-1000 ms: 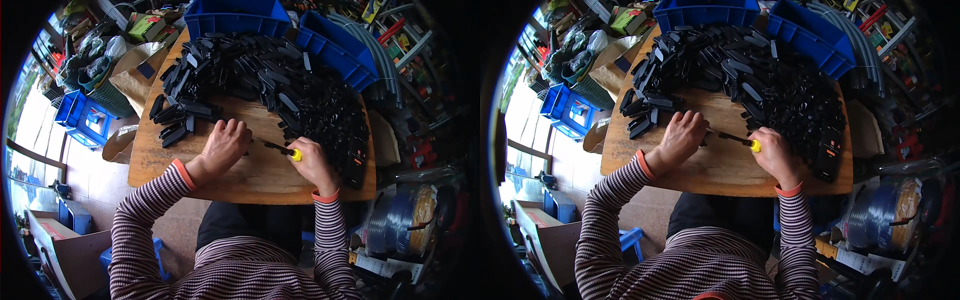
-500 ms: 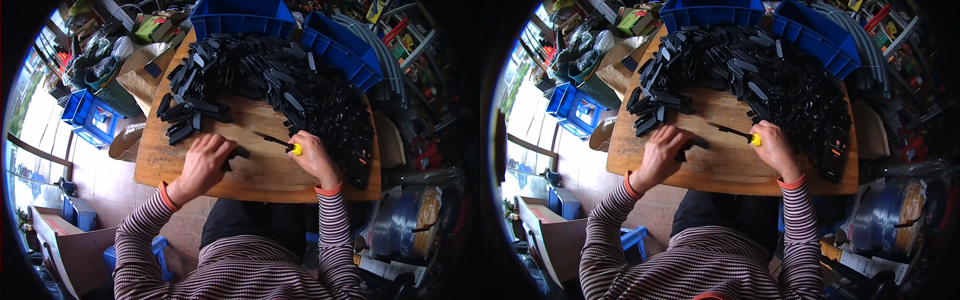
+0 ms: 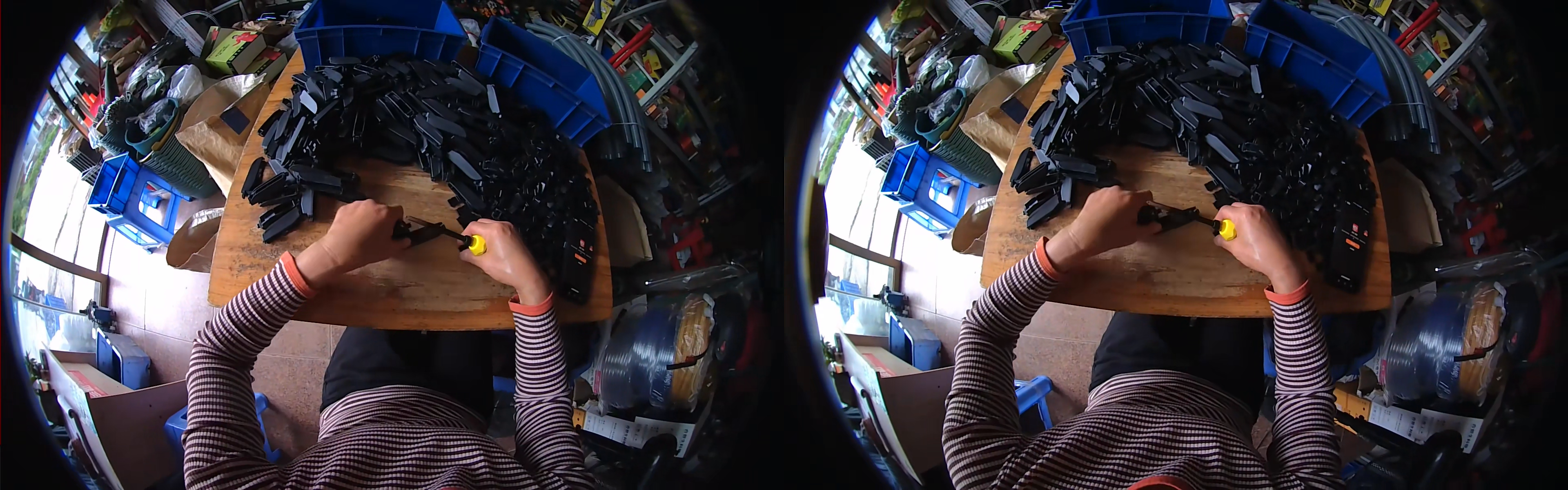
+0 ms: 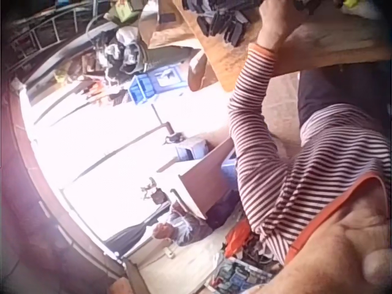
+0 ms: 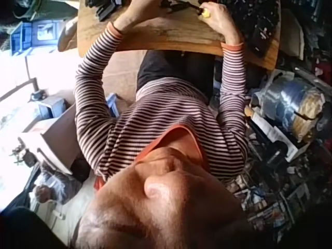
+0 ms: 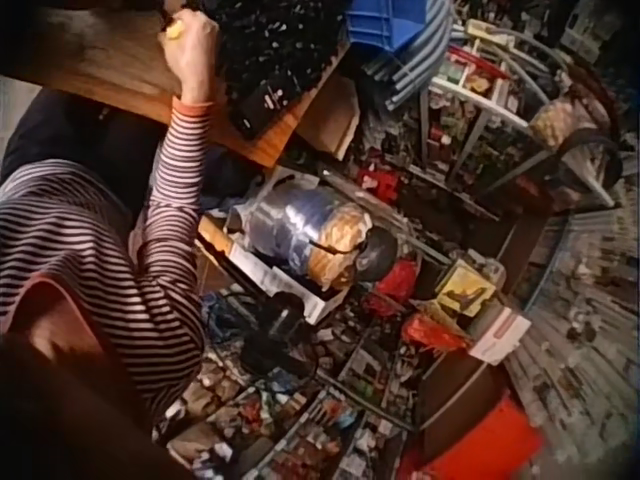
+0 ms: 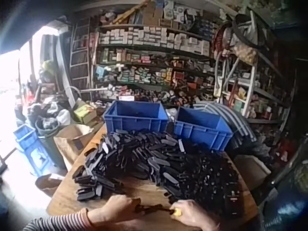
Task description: Assembling or prying small black plastic components using a handheld tool at a manufacturing workbench.
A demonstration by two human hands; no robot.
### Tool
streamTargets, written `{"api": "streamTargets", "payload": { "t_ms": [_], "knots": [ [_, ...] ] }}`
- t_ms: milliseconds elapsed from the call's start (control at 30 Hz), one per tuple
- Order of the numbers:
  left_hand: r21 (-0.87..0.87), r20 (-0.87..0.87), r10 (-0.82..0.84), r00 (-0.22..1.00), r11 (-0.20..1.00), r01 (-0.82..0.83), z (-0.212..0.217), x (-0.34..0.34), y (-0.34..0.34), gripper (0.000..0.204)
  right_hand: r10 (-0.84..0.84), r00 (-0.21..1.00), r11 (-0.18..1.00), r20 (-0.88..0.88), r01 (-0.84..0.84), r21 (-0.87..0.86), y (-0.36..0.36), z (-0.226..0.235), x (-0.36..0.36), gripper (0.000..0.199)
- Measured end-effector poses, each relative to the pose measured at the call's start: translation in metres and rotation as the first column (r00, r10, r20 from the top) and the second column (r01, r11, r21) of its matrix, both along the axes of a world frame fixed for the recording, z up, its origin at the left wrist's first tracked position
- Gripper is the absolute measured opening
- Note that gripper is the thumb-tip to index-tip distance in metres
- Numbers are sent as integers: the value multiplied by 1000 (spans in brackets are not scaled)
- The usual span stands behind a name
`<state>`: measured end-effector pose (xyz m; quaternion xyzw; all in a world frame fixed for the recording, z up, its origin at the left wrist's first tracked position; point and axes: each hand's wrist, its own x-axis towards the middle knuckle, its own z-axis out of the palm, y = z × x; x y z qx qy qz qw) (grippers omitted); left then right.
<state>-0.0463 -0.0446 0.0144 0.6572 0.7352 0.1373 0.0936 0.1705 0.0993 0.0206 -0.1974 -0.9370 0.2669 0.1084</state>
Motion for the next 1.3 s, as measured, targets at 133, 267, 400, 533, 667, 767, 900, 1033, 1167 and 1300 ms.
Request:
{"api": "streamTargets", "payload": {
  "t_ms": [133,267,400,533,667,767,900,1033,1167,1300],
  "knots": [
    [144,55,-5,998,990,-3,3,-11,-5,33,-67,995,996,-77,63,-58,-2,2,5,23],
    [307,71,-238,969,929,206,-3,-4,-18,37,-185,959,975,-216,151,-164,-8,6,1,19],
    [362,73,-258,963,907,216,-8,27,-20,41,-218,933,972,-285,181,-152,-17,1,-17,15],
    [271,146,-322,935,922,275,6,34,-22,42,-191,927,981,-321,183,-57,-18,-5,-22,15],
    [406,-133,-518,845,749,524,5,19,-10,39,-161,920,986,-358,163,-24,-21,-2,-28,14],
    [365,-216,-541,813,727,582,-16,21,-6,35,-143,924,987,-355,158,13,-23,-1,-32,15],
    [357,-284,-526,802,718,598,-25,29,-5,31,-111,945,979,-309,157,130,-28,-8,-35,17],
    [360,-347,-477,807,727,585,-26,38,-5,30,-72,953,958,-294,148,245,-31,-7,-36,19],
    [368,-389,-438,810,732,573,-27,40,-4,30,-111,944,959,-312,184,216,-28,-2,-36,19],
    [380,-410,-417,811,730,567,-30,41,-5,30,-57,952,978,-300,113,174,-24,-1,-37,22]
  ]
}}
